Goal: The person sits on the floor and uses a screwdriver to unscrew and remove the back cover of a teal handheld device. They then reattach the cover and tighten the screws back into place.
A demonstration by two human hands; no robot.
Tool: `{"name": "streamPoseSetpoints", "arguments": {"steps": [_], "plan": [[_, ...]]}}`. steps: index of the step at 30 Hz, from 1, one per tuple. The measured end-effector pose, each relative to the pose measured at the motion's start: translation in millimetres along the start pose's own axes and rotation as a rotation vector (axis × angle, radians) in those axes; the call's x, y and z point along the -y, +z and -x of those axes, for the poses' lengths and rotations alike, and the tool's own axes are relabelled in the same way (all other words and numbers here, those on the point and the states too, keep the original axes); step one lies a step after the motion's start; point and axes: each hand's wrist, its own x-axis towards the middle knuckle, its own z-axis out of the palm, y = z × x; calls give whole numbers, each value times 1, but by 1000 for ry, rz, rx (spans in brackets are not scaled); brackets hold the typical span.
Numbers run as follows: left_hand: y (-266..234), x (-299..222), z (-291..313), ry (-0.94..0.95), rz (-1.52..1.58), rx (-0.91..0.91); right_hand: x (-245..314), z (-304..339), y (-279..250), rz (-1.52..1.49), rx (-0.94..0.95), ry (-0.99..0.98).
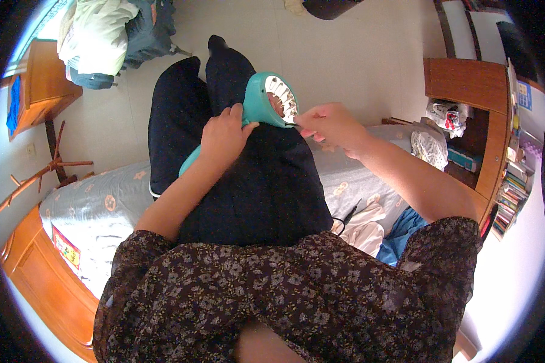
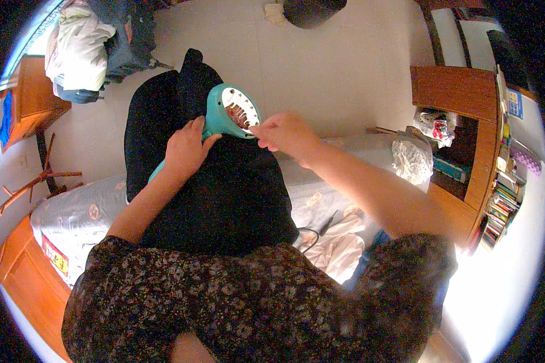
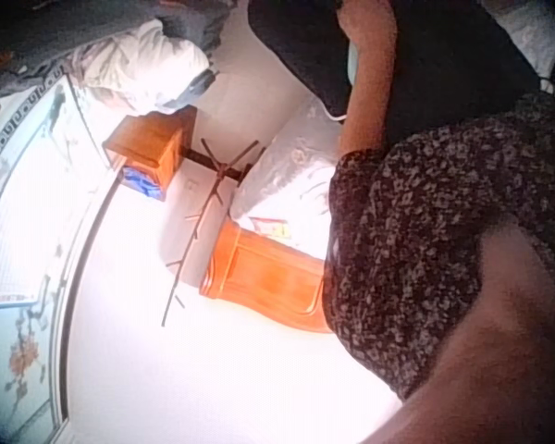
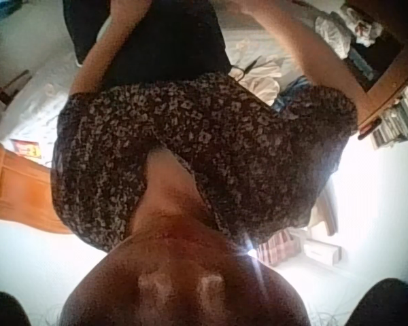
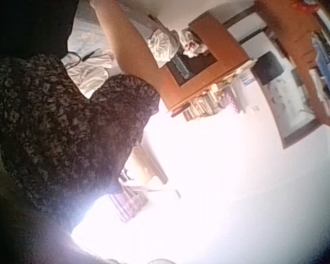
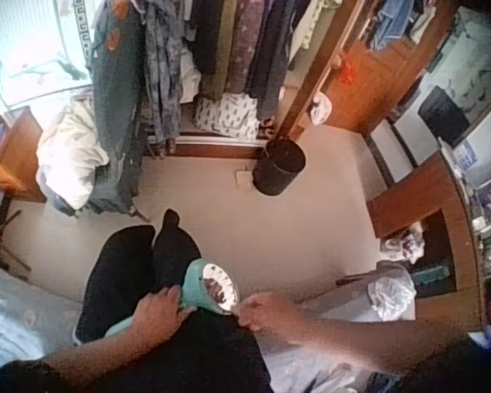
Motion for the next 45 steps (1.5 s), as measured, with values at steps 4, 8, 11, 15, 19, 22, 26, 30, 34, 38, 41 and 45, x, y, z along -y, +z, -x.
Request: {"name": "streamPoseSetpoints", "arguments": {"steps": [4,8,11,15,19,22,26,30,34,38,41,45], "plan": [[-1,-2,0,1,-11,17,0,9,-1,-446,-44,288],[-9,-6,-3,-72,10,182,-21,2,-3,-546,57,432],[-10,-5,-2,-77,10,179,-26,-6,-4,-485,146,340],[-8,-5,-5,-62,1,173,-35,-17,-2,-166,92,123],[-11,-4,-5,-89,-7,213,-14,-1,19,391,-228,-123],[-9,-3,-4,-73,-17,190,-6,6,20,496,-233,-226],[-9,-3,-5,-83,-12,190,-7,9,22,620,-249,-352],[-8,-2,-5,-84,-11,199,-8,10,21,726,-215,-435],[-7,-1,-4,-80,-8,189,-16,9,24,736,-234,-403],[-9,-4,-6,-88,-28,214,-33,-4,24,302,-213,-207],[-9,-3,-5,-86,-36,211,-33,-13,12,-154,-26,103],[-9,-3,-6,-95,-44,218,-25,-15,12,-147,34,235]]}}
